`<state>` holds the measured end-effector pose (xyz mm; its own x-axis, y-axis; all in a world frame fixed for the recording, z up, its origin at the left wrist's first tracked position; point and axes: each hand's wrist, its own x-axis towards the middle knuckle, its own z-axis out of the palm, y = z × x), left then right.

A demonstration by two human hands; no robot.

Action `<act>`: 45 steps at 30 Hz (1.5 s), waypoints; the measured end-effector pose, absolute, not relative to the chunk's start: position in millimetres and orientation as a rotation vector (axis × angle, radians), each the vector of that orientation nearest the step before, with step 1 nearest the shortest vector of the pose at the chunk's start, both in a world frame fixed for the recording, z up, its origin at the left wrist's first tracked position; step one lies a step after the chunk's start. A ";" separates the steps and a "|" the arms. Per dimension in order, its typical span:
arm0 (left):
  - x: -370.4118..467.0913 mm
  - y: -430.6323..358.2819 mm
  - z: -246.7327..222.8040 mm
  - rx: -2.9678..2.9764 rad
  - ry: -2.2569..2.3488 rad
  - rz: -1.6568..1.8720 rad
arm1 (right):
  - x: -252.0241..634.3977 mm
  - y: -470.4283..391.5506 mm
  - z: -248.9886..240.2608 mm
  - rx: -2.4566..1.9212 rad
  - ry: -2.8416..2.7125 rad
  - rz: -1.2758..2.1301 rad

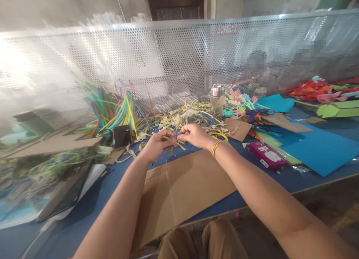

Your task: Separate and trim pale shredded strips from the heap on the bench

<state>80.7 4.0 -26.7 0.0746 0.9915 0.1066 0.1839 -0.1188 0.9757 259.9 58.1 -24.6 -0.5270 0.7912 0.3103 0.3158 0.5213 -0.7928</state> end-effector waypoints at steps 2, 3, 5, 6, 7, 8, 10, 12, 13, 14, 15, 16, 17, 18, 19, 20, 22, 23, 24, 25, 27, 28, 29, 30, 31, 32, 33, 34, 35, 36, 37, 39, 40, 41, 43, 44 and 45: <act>80.0 3.4 -25.8 1.469 1.234 1.127 | 258.6 58.3 -25.9 -0.894 -2.099 0.890; 80.1 3.2 -25.5 1.473 1.229 1.123 | 258.0 58.5 -26.7 -0.896 -2.107 0.879; 81.6 3.0 -25.6 1.487 1.219 1.147 | 257.0 59.1 -28.5 -0.907 -2.118 0.853; 82.5 3.0 -25.9 1.501 1.214 1.169 | 256.8 59.4 -29.1 -0.916 -2.122 0.839; 83.4 3.2 -26.3 1.519 1.211 1.188 | 256.7 59.6 -29.5 -0.927 -2.125 0.825; 84.0 3.6 -26.7 1.541 1.209 1.202 | 256.8 59.7 -29.5 -0.938 -2.130 0.809; 83.9 4.6 -27.6 1.582 1.206 1.202 | 257.1 59.2 -28.5 -0.952 -2.147 0.782; 82.0 6.0 -28.0 1.619 1.213 1.192 | 257.3 57.8 -26.5 -0.962 -2.163 0.770; 80.6 6.6 -28.0 1.643 1.226 1.193 | 257.4 57.0 -25.4 -0.965 -2.171 0.770; 79.2 7.3 -27.8 1.673 1.244 1.199 | 257.5 56.2 -24.5 -0.968 -2.178 0.770; 77.9 7.8 -27.6 1.704 1.268 1.206 | 257.6 55.6 -23.8 -0.971 -2.185 0.766; 76.8 8.2 -27.2 1.733 1.293 1.211 | 257.8 55.3 -23.5 -0.975 -2.193 0.755; 76.0 8.6 -26.9 1.758 1.316 1.209 | 257.9 55.2 -23.5 -0.977 -2.205 0.738; 75.4 8.8 -26.5 1.779 1.335 1.196 | 258.0 55.3 -23.8 -0.978 -2.221 0.717; 75.0 9.0 -26.2 1.800 1.351 1.180 | 258.1 55.5 -24.2 -0.977 -2.239 0.695; 74.7 9.1 -25.8 1.824 1.364 1.159 | 258.2 55.6 -24.7 -0.977 -2.259 0.672; 74.0 9.2 -24.9 1.891 1.377 1.112 | 258.0 55.5 -25.4 -0.980 -2.300 0.626; 73.6 9.1 -24.3 1.932 1.379 1.088 | 257.8 55.1 -25.4 -0.986 -2.322 0.598; 73.2 9.1 -23.7 1.975 1.377 1.065 | 257.5 54.3 -25.1 -0.994 -2.343 0.563; 72.6 9.0 -23.0 2.021 1.373 1.049 | 257.2 53.3 -24.6 -1.003 -2.364 0.524; 71.4 8.7 -21.7 2.114 1.365 1.030 | 256.6 50.9 -23.1 -1.022 -2.398 0.458; 70.8 8.6 -21.2 2.156 1.361 1.027 | 256.3 49.8 -22.4 -1.032 -2.407 0.436; 70.3 8.5 -20.7 2.193 1.358 1.025 | 256.0 48.9 -21.8 -1.040 -2.413 0.421; 69.9 8.4 -20.4 2.224 1.356 1.018 | 255.9 48.3 -21.5 -1.047 -2.419 0.412; 69.7 8.2 -20.2 2.246 1.356 1.006 | 255.7 48.1 -21.5 -1.050 -2.425 0.406; 69.7 8.0 -20.1 2.258 1.358 0.997 | 255.7 48.3 -21.7 -1.048 -2.429 0.403; 70.0 7.8 -20.1 2.256 1.360 0.992 | 255.9 48.8 -22.0 -1.043 -2.431 0.405; 70.4 7.3 -20.0 2.234 1.365 0.995 | 256.2 49.5 -22.5 -1.034 -2.430 0.415; 71.0 6.8 -19.9 2.186 1.368 1.010 | 256.7 50.4 -23.0 -1.025 -2.426 0.429; 71.6 6.0 -19.7 2.114 1.363 1.040 | 257.4 51.4 -23.4 -1.014 -2.418 0.446; 72.3 5.2 -19.3 2.023 1.346 1.080 | 258.3 52.5 -23.6 -1.004 -2.406 0.461; 73.0 3.4 -18.4 1.817 1.282 1.177 | 260.2 54.3 -23.5 -0.996 -2.383 0.480; 73.1 2.6 -18.2 1.725 1.246 1.218 | 261.0 55.0 -23.2 -0.997 -2.373 0.486; 72.9 2.1 -18.1 1.653 1.221 1.245 | 261.8 55.5 -22.7 -1.001 -2.366 0.489; 72.5 1.6 -19.2 1.572 1.229 1.232 | 262.7 56.1 -21.6 -1.010 -2.357 0.495; 72.6 1.6 -20.3 1.553 1.251 1.189 | 262.9 56.2 -20.9 -1.014 -2.354 0.496; 73.0 1.8 -21.6 1.540 1.272 1.133 | 263.0 56.2 -20.3 -1.018 -2.350 0.496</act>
<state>73.0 1.8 -21.6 0.0843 0.9871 0.1360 0.2492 -0.1531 0.9563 263.0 56.2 -20.3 -0.5776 0.7511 0.3197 0.5578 0.6491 -0.5172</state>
